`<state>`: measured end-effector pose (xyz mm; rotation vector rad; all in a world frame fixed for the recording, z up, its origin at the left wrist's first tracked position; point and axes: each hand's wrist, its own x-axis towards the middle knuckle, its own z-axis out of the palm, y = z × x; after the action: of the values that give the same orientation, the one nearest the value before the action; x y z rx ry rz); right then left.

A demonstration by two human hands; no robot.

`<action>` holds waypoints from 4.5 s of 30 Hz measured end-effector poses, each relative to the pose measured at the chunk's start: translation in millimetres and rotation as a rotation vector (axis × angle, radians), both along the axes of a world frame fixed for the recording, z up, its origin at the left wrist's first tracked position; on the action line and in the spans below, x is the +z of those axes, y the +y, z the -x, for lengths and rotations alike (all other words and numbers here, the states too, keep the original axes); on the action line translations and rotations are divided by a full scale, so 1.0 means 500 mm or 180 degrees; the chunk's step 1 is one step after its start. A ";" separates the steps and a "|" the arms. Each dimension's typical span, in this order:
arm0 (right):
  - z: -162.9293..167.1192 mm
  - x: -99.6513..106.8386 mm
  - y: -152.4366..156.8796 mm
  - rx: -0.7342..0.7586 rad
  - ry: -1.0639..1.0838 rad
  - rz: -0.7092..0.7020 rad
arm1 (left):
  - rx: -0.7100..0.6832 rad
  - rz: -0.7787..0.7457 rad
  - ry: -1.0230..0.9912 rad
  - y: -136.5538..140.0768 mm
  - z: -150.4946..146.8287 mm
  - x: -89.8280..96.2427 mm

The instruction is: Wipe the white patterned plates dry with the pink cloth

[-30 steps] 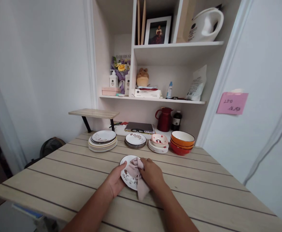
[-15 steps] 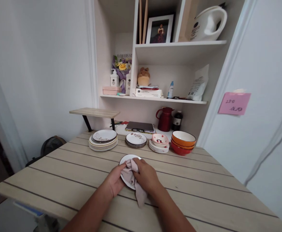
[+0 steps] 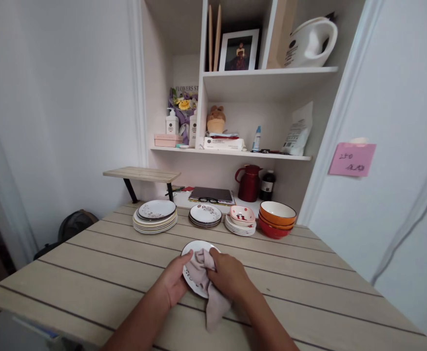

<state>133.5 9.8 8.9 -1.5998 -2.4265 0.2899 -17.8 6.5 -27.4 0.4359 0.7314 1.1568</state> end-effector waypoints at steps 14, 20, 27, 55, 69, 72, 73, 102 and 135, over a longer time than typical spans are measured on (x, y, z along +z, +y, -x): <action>0.005 -0.005 0.016 -0.0275 0.0164 -0.0102 | -0.0069 -0.0026 -0.0030 -0.001 0.001 0.001; 0.008 -0.004 0.010 -0.0212 0.0032 -0.0114 | -0.0044 -0.0011 -0.0028 0.001 0.002 0.000; -0.003 0.007 0.000 -0.0115 -0.0273 -0.0125 | -0.0092 -0.0002 -0.0024 -0.001 0.003 0.002; 0.010 0.018 -0.018 0.0485 0.0323 -0.0103 | -0.0045 -0.0008 -0.0099 -0.004 0.001 0.007; -0.011 0.001 0.023 -0.0400 -0.0107 -0.0255 | -0.0081 0.0088 -0.0123 0.001 0.003 0.003; -0.006 0.002 0.019 -0.0332 -0.0142 -0.0262 | -0.0070 0.0188 -0.0108 0.001 0.004 0.005; -0.003 0.002 0.017 -0.0282 -0.0137 -0.0273 | -0.0061 0.0215 -0.0103 0.002 0.003 0.006; 0.027 0.023 -0.035 0.0586 0.0259 -0.0351 | -0.0063 0.0345 -0.0353 -0.005 0.000 0.017; 0.006 -0.011 0.046 -0.0168 0.0396 -0.0710 | -0.0139 0.0136 -0.0557 0.001 -0.005 0.018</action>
<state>130.4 33.0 3.6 -1.4993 -2.2318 0.1019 -15.6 7.2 -18.2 0.3091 0.5905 1.1209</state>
